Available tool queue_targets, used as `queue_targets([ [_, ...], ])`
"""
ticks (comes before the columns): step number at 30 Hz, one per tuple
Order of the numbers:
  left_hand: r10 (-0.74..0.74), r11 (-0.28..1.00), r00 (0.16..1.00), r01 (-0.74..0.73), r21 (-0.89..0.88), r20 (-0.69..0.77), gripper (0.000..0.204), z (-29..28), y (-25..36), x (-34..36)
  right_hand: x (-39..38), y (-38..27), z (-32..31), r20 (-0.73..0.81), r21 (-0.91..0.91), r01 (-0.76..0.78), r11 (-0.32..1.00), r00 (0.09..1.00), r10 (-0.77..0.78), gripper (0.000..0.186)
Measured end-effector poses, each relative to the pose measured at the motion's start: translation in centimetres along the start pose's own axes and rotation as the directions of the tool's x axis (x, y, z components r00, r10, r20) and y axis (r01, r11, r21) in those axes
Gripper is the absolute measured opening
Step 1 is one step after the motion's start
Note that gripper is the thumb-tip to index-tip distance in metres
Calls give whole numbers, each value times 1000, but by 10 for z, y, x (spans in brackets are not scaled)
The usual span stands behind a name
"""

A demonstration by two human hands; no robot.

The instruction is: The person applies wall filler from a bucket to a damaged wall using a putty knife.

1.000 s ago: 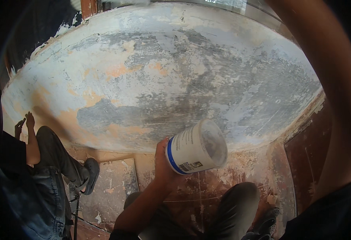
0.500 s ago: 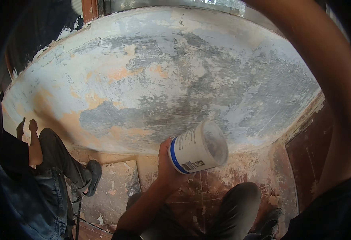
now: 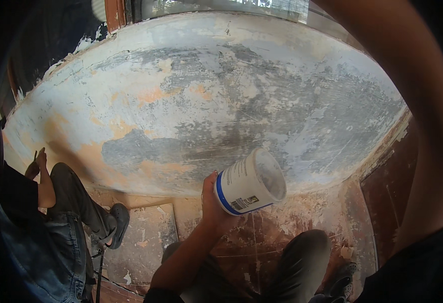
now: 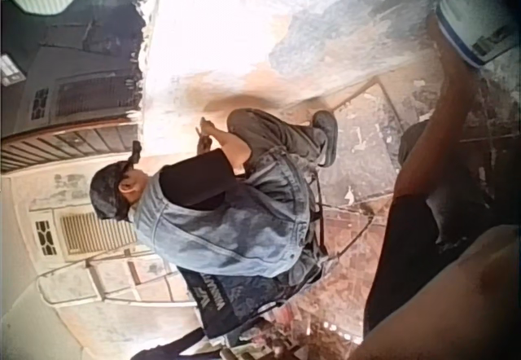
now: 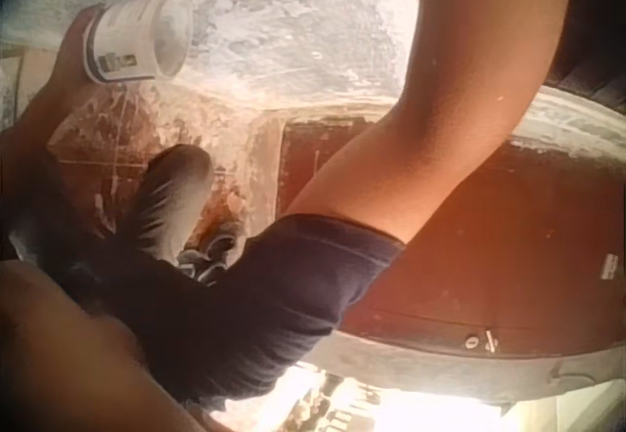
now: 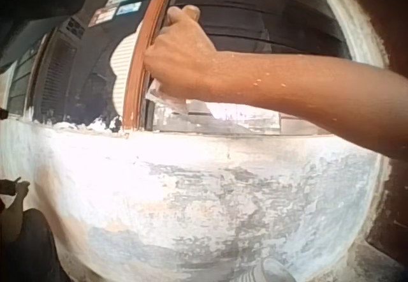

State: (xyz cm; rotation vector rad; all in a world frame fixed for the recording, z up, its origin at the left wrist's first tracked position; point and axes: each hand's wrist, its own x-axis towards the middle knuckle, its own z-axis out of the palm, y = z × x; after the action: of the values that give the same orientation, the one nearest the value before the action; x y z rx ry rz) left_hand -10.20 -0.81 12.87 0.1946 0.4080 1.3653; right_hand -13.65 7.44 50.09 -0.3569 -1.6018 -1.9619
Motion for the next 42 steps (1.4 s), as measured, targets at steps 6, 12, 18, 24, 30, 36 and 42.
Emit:
queue_targets([
  [6, 46, 999, 999, -46, -10, -10, 56, -7, 9, -8, -39, -68, -8, 50, 230, 134, 964, 988, -149, 34],
  [12, 346, 780, 914, -407, 475, 214, 55, -15, -9, -10, -19, -82, 39, 147, 321, 61, 945, 983, -113, 40],
  [18, 13, 1000, 999, -14, 11, 37, 60, 1, -1, -7, -6, -35, 17, 152, 204, -64, 977, 988, 33, 34],
  [24, 22, 1000, 998, -21, 14, -59, 61, -6, 4, -4, -49, -62, -3, -62, 99, 280, 955, 960, -275, 23],
  [30, 3, 999, 1000, -3, 35, 2, 60, -3, -6, 7, -22, -62, 18, 35, 229, 242, 943, 966, -257, 18],
  [36, 25, 985, 998, -15, 170, -58, 61, -5, -7, 7, -1, -43, 2, -68, 181, 187, 965, 982, -178, 16],
  [42, 14, 999, 1000, -13, 52, -26, 58, -2, -6, 13, -13, -82, 17, 43, 239, 195, 951, 977, -211, 16],
])
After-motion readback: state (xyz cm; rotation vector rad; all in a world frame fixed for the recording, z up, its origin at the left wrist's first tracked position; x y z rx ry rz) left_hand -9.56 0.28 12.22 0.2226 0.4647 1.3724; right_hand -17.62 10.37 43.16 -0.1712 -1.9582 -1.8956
